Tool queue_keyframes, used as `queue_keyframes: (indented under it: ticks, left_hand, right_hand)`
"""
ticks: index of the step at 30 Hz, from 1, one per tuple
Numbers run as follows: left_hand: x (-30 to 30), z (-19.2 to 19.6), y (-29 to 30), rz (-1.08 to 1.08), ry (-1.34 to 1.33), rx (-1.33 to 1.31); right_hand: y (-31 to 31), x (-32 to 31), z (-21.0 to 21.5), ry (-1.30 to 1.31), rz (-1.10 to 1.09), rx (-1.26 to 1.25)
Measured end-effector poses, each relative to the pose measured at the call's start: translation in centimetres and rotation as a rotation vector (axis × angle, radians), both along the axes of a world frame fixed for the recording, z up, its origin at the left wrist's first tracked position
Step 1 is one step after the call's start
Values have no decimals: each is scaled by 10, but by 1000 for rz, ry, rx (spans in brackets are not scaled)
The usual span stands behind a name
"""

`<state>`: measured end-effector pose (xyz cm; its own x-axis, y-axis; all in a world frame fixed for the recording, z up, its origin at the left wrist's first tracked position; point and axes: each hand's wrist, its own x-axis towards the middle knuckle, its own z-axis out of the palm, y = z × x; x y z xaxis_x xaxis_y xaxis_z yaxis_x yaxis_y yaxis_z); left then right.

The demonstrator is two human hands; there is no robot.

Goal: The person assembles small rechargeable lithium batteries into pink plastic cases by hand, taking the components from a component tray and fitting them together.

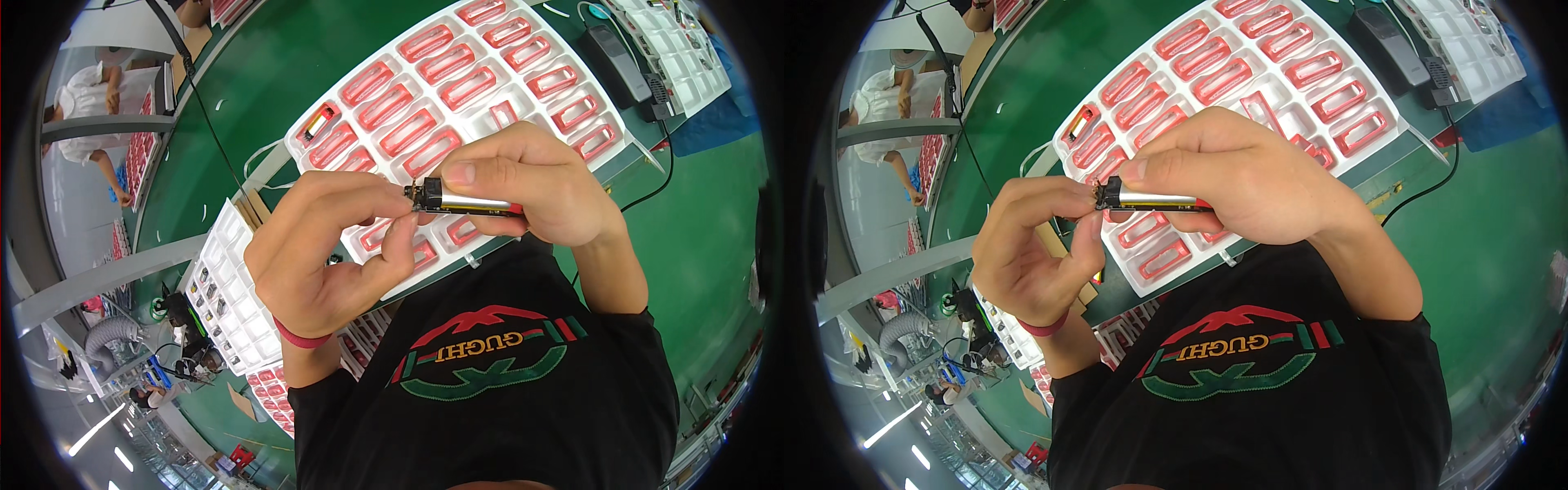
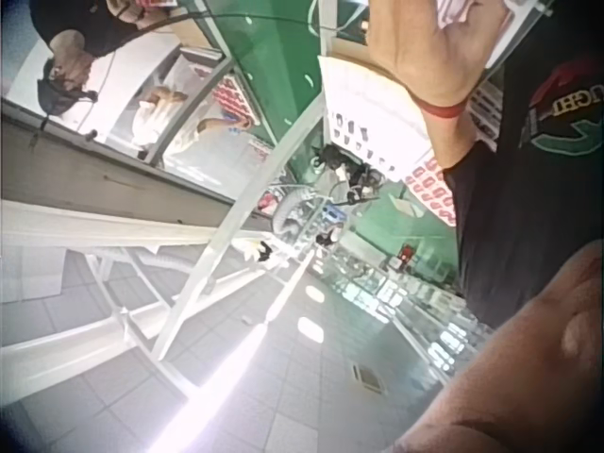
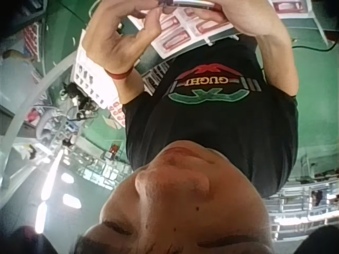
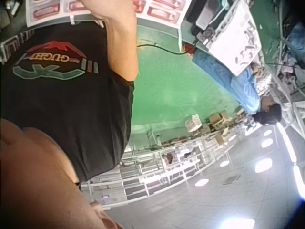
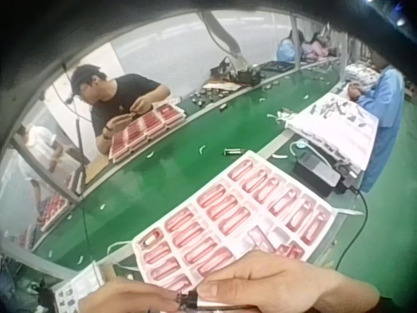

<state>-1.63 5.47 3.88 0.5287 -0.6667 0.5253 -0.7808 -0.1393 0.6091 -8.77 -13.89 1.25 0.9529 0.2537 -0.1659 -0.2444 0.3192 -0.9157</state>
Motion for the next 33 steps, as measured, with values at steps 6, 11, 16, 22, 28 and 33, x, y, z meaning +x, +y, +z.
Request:
queue_keyframes:
  ticks: [6,11,16,22,28,33]
  left_hand:
    - [-5,2,-5,31,-73,39]
    - [-10,0,-6,115,-107,89]
    - [0,-2,-7,113,31,144]
    - [89,-46,11,419,290,243]
    - [161,-129,-24,333,-51,638]
    - [161,-127,-50,195,-219,592]
  right_hand:
    - [-1,-2,-1,-52,-20,-43]
    - [1,-3,-1,-72,-36,-86]
    - [-3,-3,-9,-84,-65,-150]
    - [-18,-4,-34,-87,-536,-647]
    - [-41,-17,-51,-109,-592,-213]
    - [-51,-25,-38,-159,-583,-45]
